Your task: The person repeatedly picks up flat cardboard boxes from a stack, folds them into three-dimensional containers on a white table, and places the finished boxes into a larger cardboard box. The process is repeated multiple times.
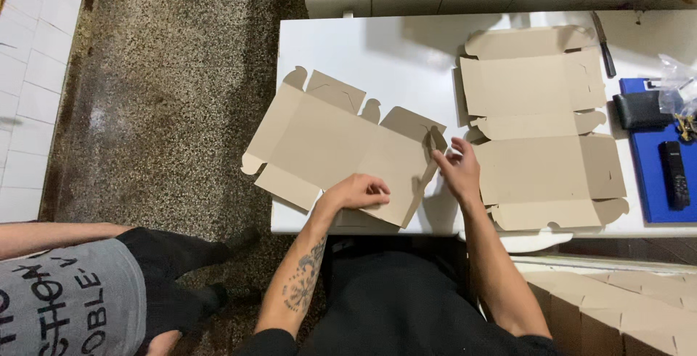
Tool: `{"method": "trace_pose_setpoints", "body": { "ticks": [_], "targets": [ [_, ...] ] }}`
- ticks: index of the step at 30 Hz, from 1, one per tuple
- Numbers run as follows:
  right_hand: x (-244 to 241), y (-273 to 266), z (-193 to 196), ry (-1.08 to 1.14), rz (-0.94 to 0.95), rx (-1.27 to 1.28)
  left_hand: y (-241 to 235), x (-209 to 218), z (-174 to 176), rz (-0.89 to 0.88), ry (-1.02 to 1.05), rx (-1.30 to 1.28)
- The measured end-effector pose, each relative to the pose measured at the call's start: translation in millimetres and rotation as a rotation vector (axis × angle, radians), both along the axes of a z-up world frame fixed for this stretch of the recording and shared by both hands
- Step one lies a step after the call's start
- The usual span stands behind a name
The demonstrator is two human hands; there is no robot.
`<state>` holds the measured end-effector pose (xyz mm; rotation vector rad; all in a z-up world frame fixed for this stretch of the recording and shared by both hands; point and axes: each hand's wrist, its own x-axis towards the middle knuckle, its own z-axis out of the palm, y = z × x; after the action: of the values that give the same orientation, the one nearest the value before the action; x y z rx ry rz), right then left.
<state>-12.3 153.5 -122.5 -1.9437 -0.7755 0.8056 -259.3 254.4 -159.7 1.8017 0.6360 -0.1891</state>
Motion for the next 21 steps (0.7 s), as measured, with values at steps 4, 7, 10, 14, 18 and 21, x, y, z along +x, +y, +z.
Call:
{"method": "trace_pose_setpoints", "body": {
  "ticks": [4, 7, 10, 14, 18, 21],
  "targets": [
    [28, 28, -41, -0.021, -0.015, -0.066, 30, 47, -1, -0.056, 0.036, 0.293],
    [42, 34, -77, -0.107, -0.006, -0.010, 45, 86, 4, 0.039, 0.089, 0.605],
    [41, 28, -86, -0.176, -0.005, 0.084, 67, 114, -11, 0.095, 0.026, 0.716],
    [39, 14, -107, 0.158, -0.189, 0.205, 85, 135, -48, 0.072, 0.032, 0.835],
    [42, 6, -129, 0.405, -0.306, 0.360, 76, 126, -20, 0.057, -0.006, 0.873],
    [30, 4, -118, 0.478, -0.355, 0.440, 84, 125, -59, 0.063, -0.055, 0.943]
  ]
}}
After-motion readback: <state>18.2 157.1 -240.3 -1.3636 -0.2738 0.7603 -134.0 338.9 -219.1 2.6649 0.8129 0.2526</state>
